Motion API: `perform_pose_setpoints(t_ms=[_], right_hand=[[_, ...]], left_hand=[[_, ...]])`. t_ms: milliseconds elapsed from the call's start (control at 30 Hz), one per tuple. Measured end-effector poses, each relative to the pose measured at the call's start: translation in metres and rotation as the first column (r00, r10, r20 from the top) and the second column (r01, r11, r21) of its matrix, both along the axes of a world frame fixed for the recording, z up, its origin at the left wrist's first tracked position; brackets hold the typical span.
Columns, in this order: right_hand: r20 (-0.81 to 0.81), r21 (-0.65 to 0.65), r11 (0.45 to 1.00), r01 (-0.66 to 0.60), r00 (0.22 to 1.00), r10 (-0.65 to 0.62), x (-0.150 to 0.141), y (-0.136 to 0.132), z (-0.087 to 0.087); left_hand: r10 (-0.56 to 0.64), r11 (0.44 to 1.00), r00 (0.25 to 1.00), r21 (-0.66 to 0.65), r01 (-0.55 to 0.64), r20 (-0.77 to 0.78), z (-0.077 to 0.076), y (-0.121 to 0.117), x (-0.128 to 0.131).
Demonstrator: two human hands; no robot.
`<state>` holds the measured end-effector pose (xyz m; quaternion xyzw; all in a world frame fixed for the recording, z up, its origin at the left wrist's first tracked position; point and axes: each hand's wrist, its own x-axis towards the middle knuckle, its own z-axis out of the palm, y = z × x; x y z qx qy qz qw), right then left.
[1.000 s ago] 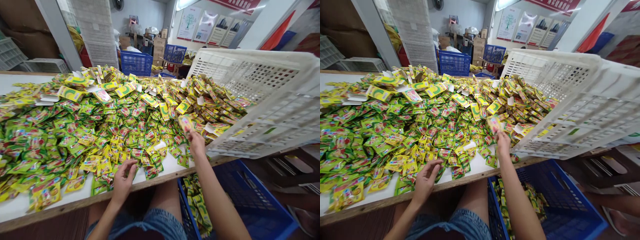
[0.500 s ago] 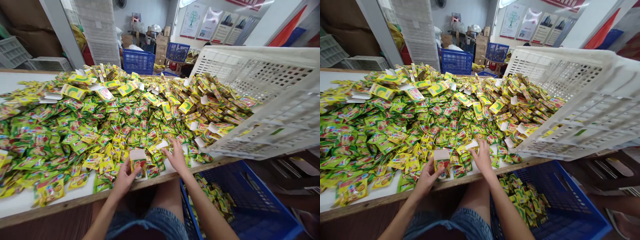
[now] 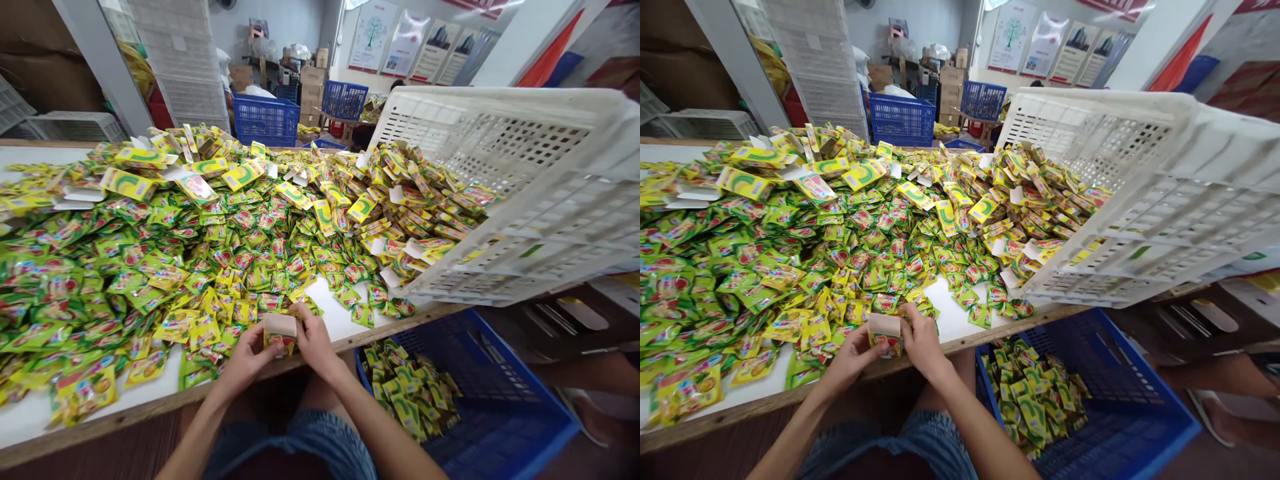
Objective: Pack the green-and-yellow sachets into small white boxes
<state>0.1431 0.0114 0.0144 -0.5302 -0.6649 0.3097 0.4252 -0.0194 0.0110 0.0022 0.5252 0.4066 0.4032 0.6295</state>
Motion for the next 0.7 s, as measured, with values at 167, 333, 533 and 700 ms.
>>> perform_pose_setpoints(t_ms=[167,333,533,700], right_hand=[[-0.288,-0.149,0.988,-0.041,0.958,-0.004,-0.008,-0.005,-0.001],[-0.452,-0.269,0.96,0.07,0.871,-0.191,0.038,0.004,-0.014],[-0.208,-0.151,0.828,0.54,0.802,-0.56,0.117,0.021,-0.03],[-0.084,-0.08,0.765,0.639,0.761,-0.643,0.12,0.027,-0.036]], left_hand=[[0.042,0.996,0.999,-0.077,-0.04,0.028,0.0,0.001,0.0],[0.173,0.977,0.98,-0.146,-0.158,0.094,0.001,0.0,0.002],[0.195,0.973,0.976,-0.147,-0.18,0.095,0.003,-0.002,0.004],[0.184,0.979,0.981,-0.102,-0.177,0.064,0.003,-0.003,0.003]])
